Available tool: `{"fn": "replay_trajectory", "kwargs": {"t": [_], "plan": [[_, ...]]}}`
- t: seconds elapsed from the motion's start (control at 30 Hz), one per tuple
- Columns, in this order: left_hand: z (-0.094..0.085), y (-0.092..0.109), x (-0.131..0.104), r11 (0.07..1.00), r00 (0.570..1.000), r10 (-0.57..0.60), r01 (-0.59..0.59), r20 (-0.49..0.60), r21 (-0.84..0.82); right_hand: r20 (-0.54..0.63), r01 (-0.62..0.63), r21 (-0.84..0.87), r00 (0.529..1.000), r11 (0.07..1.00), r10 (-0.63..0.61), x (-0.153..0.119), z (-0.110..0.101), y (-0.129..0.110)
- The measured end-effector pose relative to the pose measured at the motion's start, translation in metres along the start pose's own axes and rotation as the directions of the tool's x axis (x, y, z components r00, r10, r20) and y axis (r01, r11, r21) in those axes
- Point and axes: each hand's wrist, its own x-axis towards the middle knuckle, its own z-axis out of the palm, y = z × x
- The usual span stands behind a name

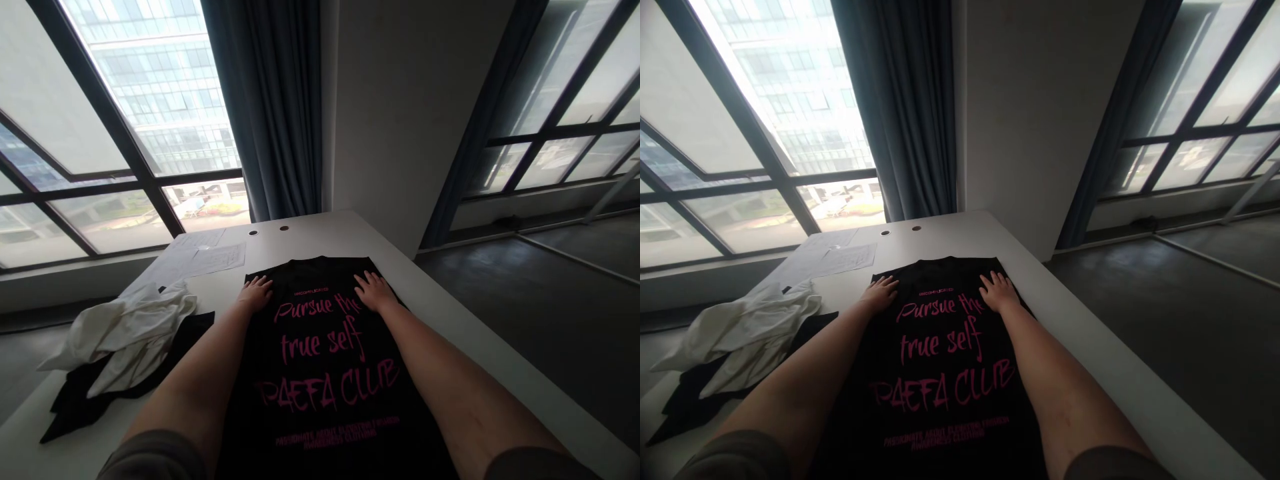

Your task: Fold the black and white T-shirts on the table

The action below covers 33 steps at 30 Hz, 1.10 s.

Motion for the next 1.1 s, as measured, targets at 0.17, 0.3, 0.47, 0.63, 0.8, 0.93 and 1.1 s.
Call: {"fn": "replay_trajectory", "kwargs": {"t": [0.17, 0.3, 0.47, 0.63, 0.8, 0.93, 1.1], "plan": [[0.017, -0.004, 0.038, 1.0, 0.998, 0.026, -0.025, 0.049, -0.019, -0.028, 0.005, -0.043, 1.0, 0.999, -0.006, 0.003, 0.022, 0.009], [0.027, 0.005, 0.052, 0.996, 0.996, -0.082, 0.082, 0.024, -0.024, -0.048, 0.01, -0.036, 0.999, 0.999, -0.011, 0.004, 0.022, 0.01], [0.024, 0.015, 0.057, 0.986, 0.987, -0.161, 0.161, 0.007, -0.036, -0.049, 0.009, -0.024, 0.999, 1.0, -0.01, 0.001, 0.019, 0.007], [0.03, 0.031, 0.017, 0.976, 0.977, -0.212, 0.21, -0.035, -0.057, -0.046, 0.002, -0.027, 0.999, 1.0, -0.003, -0.001, 0.017, 0.006], [0.046, 0.048, -0.058, 0.997, 0.997, -0.057, 0.055, -0.047, -0.045, -0.051, 0.011, -0.01, 0.999, 1.0, -0.011, 0.002, 0.021, 0.009], [0.029, 0.062, -0.088, 0.996, 0.987, -0.089, 0.086, -0.137, -0.026, -0.045, 0.005, -0.014, 0.999, 1.0, -0.005, 0.003, 0.023, 0.009], [-0.007, 0.07, -0.087, 0.975, 0.973, -0.222, 0.223, -0.063, 0.007, -0.064, 0.008, -0.017, 0.998, 1.0, -0.01, 0.003, 0.022, 0.009]]}}
